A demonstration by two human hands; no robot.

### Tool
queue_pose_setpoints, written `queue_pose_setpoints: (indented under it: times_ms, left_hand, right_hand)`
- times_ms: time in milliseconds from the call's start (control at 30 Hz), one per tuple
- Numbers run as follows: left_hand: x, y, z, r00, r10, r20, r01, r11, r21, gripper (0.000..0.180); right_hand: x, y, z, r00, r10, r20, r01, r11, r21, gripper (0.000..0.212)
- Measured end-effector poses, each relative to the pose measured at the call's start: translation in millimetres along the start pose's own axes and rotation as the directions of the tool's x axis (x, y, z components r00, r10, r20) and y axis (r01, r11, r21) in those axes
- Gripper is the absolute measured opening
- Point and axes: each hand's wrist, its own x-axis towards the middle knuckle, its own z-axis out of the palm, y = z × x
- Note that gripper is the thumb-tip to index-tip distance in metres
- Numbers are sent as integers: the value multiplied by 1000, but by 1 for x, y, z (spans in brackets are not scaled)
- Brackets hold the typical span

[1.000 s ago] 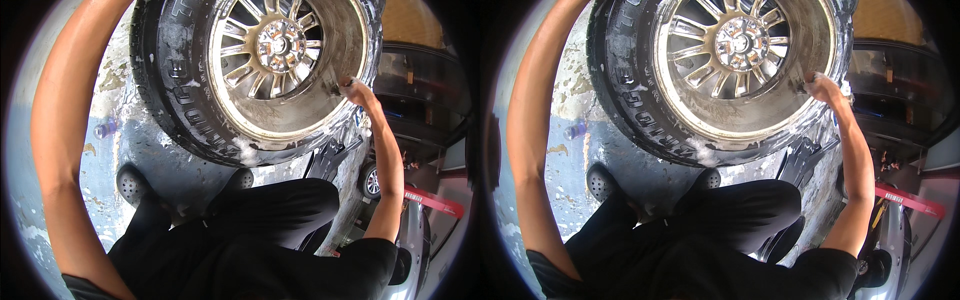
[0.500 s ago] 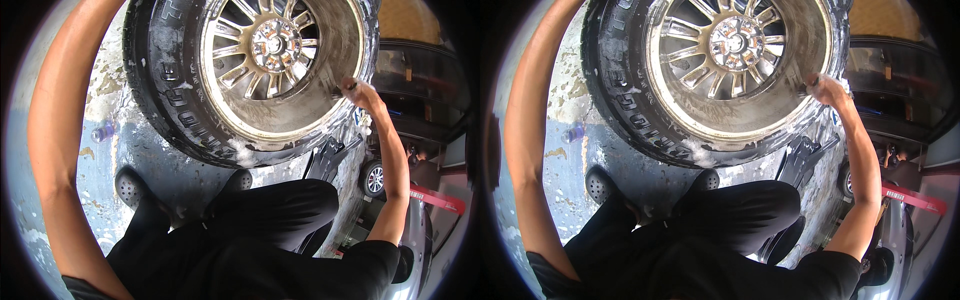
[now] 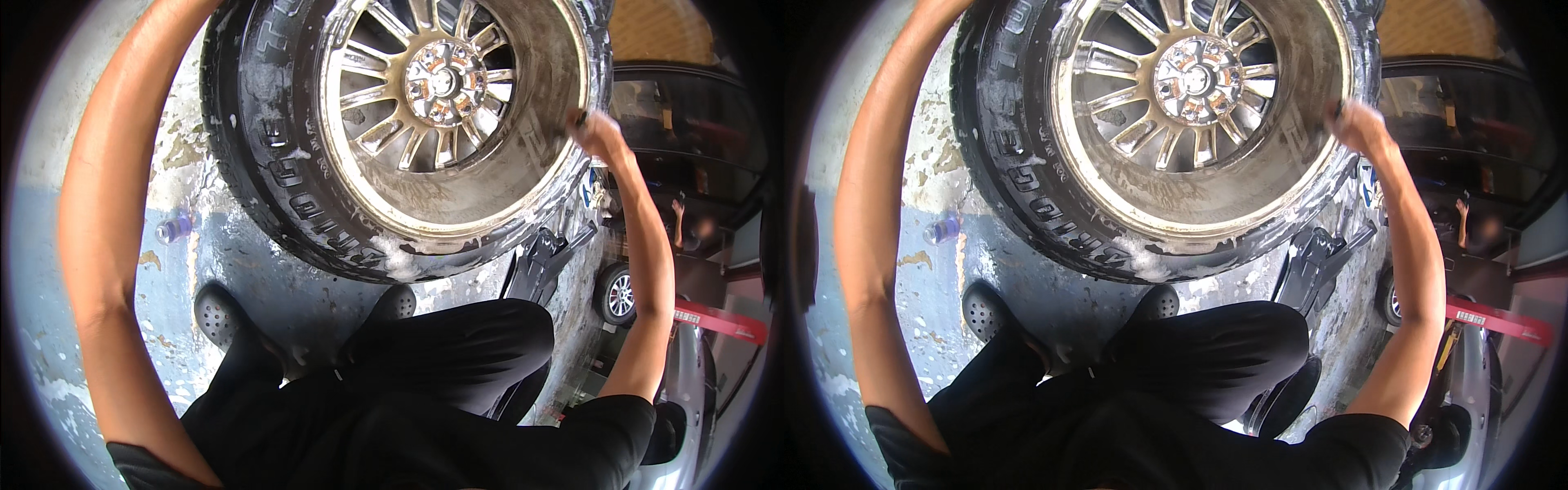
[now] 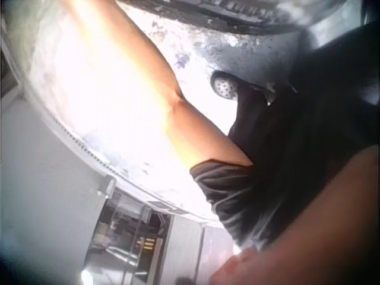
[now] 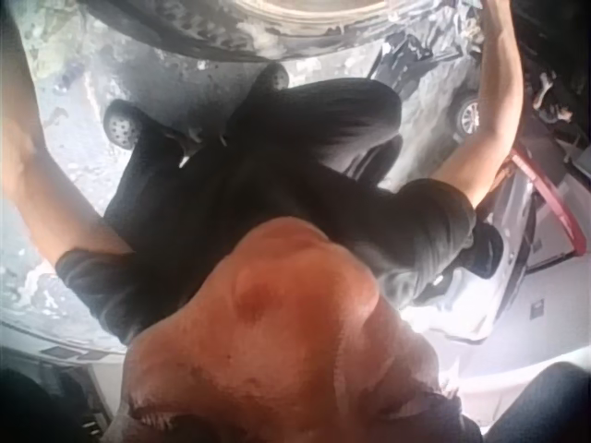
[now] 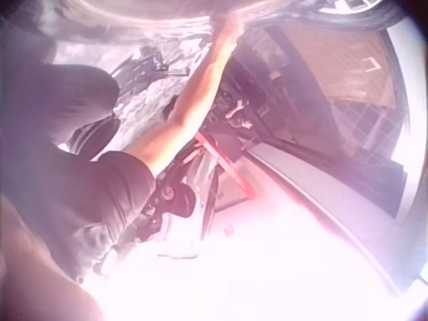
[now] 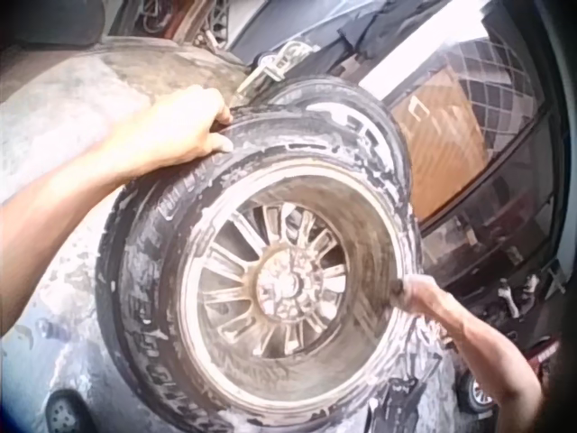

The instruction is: The person scrubs a car wheel with a brush and applies a purple cleaning solution from a bottle. They repeatedly scrub the rim and tire, focusing on the spokes and center hub, then wipe the surface with a cloth.

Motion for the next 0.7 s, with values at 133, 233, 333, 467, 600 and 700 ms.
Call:
queue_pose_setpoints:
  times_ms: [133,233,333,467,600,700]
  left_hand:
    - [13,11,4,994,-29,109,31,999,-14,30]
    - [12,-1,6,998,59,25,-61,995,77,34]
    - [16,-19,19,993,14,118,-27,994,108,47]
    - [11,-27,27,999,27,39,-31,994,103,44]
    - [15,-13,20,992,-31,125,19,995,95,44]
    - [19,-7,19,978,-103,181,102,995,12,45]
  right_hand:
    - [51,-22,-25,887,4,-462,18,999,42,22]
    - [72,-63,-35,751,-243,-614,208,970,-129,26]
    - [68,-67,-35,875,-114,-471,118,993,-22,31]
    - [12,-39,21,933,167,-320,-154,986,65,44]
    - [22,-43,10,827,232,-513,-125,964,235,34]
    - [58,-73,-11,643,209,-737,91,934,345,17]
